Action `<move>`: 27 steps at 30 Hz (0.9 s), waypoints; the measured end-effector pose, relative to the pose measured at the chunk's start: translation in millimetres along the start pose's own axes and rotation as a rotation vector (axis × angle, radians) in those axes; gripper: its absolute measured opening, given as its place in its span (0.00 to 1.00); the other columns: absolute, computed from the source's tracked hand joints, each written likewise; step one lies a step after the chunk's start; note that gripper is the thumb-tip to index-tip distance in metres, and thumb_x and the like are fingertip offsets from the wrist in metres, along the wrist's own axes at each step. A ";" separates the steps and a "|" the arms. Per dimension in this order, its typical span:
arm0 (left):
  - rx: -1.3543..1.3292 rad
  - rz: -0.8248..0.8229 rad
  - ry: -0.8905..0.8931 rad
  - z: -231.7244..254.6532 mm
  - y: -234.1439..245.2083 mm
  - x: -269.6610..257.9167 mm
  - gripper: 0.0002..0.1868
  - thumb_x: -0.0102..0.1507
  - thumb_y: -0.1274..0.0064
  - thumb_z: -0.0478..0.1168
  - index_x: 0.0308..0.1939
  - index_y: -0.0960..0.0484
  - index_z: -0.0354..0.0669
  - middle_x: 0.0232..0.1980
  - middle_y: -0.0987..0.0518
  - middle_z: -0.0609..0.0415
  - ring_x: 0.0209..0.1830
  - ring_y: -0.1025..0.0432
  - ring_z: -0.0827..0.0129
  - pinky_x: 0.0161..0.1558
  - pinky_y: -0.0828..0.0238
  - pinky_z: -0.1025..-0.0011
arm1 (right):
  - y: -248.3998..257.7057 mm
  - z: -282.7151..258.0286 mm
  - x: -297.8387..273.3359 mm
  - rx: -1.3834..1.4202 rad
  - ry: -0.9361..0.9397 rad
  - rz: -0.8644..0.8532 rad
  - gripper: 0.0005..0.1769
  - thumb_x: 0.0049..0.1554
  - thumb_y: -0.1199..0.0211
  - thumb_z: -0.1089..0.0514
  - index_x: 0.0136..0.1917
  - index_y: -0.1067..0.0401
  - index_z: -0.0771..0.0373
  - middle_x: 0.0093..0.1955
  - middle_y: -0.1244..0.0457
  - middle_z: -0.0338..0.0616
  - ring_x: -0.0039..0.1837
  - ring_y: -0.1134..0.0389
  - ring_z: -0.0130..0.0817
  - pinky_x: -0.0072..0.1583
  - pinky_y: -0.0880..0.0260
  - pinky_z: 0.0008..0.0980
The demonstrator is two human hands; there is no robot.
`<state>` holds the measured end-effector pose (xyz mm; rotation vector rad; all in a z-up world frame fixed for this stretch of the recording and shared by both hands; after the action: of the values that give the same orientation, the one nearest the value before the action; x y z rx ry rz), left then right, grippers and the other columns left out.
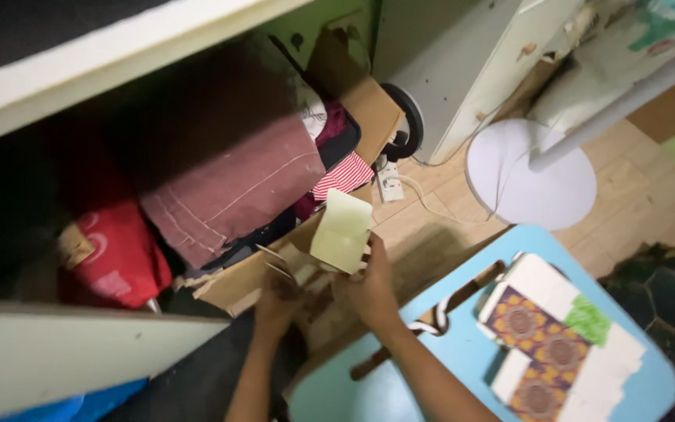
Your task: The person folds cardboard templates into small boxes by hand on a blue table. They then remove a round purple item from a plastic bag on the rug and place it inside an assembled box.
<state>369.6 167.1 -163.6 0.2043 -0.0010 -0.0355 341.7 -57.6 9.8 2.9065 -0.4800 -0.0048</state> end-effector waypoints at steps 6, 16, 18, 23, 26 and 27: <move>0.074 0.447 0.121 185.4 42.8 -53.4 0.38 0.50 0.28 0.44 0.56 0.32 0.36 0.47 0.22 0.51 0.42 0.26 0.68 0.44 0.27 0.68 | 13.9 -19.1 -0.8 0.341 0.122 -0.224 0.48 0.47 0.29 0.71 0.75 0.50 0.63 0.66 0.40 0.46 0.65 0.34 0.35 0.62 0.28 0.34; -0.044 0.784 0.031 312.9 -20.0 -194.3 0.44 0.54 0.29 0.46 0.66 0.37 0.33 0.58 0.24 0.46 0.52 0.30 0.69 0.51 0.33 0.72 | 118.4 -59.8 -31.3 0.418 0.115 -0.491 0.50 0.48 0.27 0.67 0.75 0.53 0.62 0.65 0.40 0.46 0.65 0.34 0.34 0.62 0.28 0.34; -0.183 0.797 -0.035 302.9 -21.3 -219.5 0.41 0.56 0.29 0.44 0.65 0.37 0.32 0.57 0.23 0.44 0.52 0.32 0.70 0.49 0.33 0.73 | 134.8 -56.8 -53.4 0.403 0.107 -0.526 0.53 0.47 0.26 0.66 0.75 0.56 0.62 0.66 0.41 0.46 0.65 0.35 0.33 0.61 0.28 0.33; -0.368 0.668 0.151 256.1 -34.0 -297.0 0.29 0.61 0.41 0.51 0.61 0.24 0.36 0.54 0.18 0.51 0.50 0.25 0.72 0.53 0.30 0.75 | 165.0 -29.2 -130.1 0.214 -0.170 -0.716 0.57 0.44 0.27 0.64 0.79 0.55 0.59 0.68 0.39 0.48 0.65 0.33 0.35 0.61 0.27 0.33; -0.512 0.599 0.239 211.4 -59.6 -336.1 0.26 0.64 0.48 0.54 0.59 0.21 0.41 0.53 0.18 0.55 0.50 0.25 0.74 0.52 0.29 0.75 | 180.8 -2.7 -166.3 0.072 -0.143 -0.793 0.58 0.45 0.25 0.61 0.80 0.55 0.61 0.68 0.39 0.47 0.62 0.32 0.38 0.59 0.27 0.35; -0.584 0.580 0.262 193.0 -69.2 -346.9 0.25 0.64 0.50 0.54 0.59 0.22 0.43 0.53 0.18 0.56 0.49 0.25 0.75 0.51 0.29 0.74 | 185.2 6.0 -175.3 0.016 -0.084 -0.808 0.58 0.46 0.24 0.61 0.80 0.55 0.62 0.69 0.40 0.47 0.61 0.33 0.39 0.59 0.26 0.37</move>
<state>19.6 72.5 12.3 -0.3812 0.2086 0.5642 116.5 -174.8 34.5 2.8998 0.6991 -0.2366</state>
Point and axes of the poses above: each hand's wrist, its own x-axis towards the middle knuckle, its own y-axis out of the back of the hand, z = x × y, the point moved 9 cm from there along x, towards the middle knuckle
